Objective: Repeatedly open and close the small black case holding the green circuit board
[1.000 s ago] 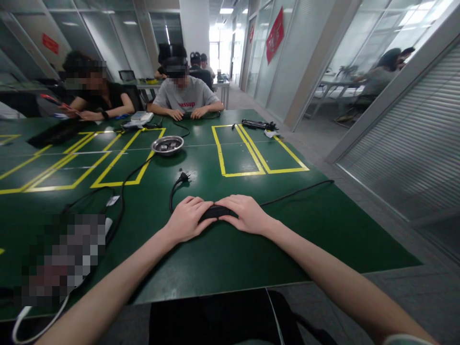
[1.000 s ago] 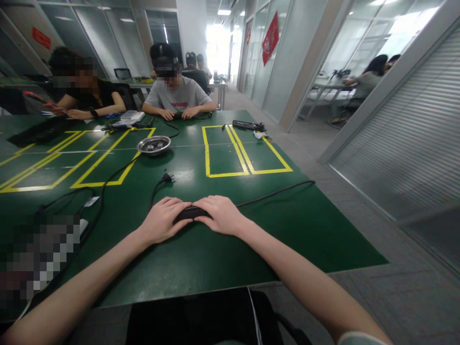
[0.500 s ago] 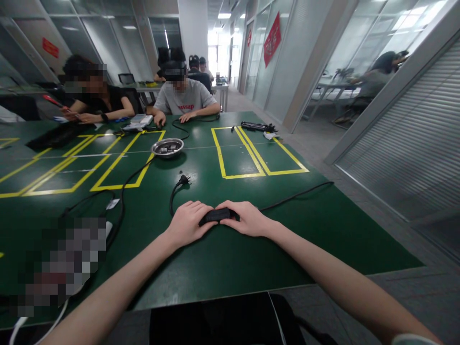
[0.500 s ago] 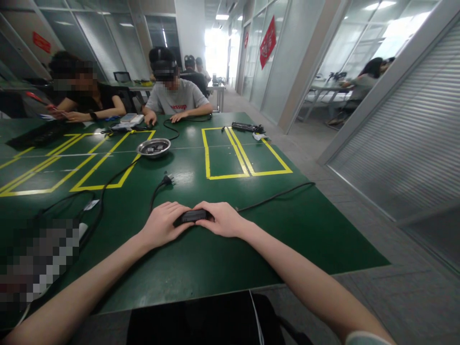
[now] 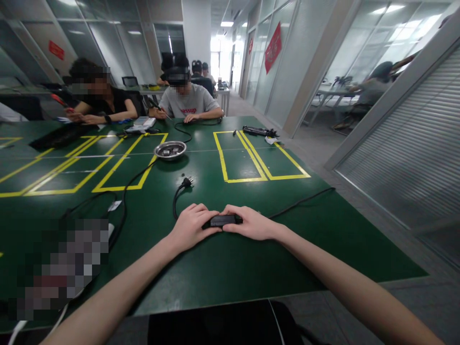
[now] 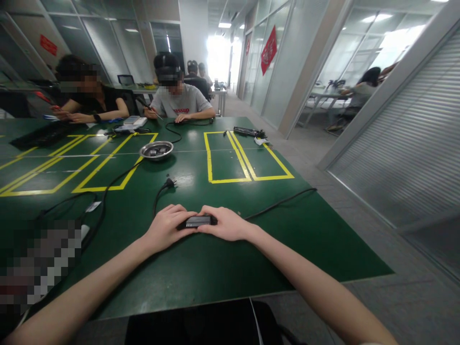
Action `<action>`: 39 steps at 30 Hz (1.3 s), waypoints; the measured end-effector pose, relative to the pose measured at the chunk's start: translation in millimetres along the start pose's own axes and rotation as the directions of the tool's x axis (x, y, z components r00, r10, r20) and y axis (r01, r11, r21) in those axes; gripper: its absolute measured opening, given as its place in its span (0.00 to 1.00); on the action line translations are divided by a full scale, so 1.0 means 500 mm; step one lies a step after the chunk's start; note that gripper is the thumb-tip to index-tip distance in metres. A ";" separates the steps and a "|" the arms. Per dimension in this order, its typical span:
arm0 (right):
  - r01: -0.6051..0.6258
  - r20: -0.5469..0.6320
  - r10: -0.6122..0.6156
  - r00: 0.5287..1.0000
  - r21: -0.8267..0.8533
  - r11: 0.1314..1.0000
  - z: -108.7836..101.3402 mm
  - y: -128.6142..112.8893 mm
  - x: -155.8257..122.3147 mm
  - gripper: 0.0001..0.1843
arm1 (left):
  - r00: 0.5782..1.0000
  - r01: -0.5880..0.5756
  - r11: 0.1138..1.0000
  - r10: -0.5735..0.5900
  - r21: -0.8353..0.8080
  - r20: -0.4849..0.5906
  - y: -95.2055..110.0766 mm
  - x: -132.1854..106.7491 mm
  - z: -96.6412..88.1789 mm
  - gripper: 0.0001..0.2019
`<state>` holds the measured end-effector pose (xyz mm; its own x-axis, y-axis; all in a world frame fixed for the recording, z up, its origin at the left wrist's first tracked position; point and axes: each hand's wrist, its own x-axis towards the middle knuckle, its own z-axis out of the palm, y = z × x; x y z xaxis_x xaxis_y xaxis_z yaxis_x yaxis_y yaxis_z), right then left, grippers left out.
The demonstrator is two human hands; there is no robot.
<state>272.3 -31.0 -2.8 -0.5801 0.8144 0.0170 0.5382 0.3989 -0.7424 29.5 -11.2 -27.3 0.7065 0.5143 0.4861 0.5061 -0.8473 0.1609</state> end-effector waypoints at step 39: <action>-0.702 -0.905 0.387 0.177 0.159 0.694 -0.262 0.359 -0.077 0.23 | 0.987 0.078 0.987 -0.057 -0.140 0.152 -0.008 0.001 -0.011 0.18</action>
<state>471.4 64.5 -49.0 0.6586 0.6801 0.3221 0.6835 -0.3617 -0.6340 25.2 -8.3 -23.1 0.7437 0.5757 0.3398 0.4857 -0.8146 0.3171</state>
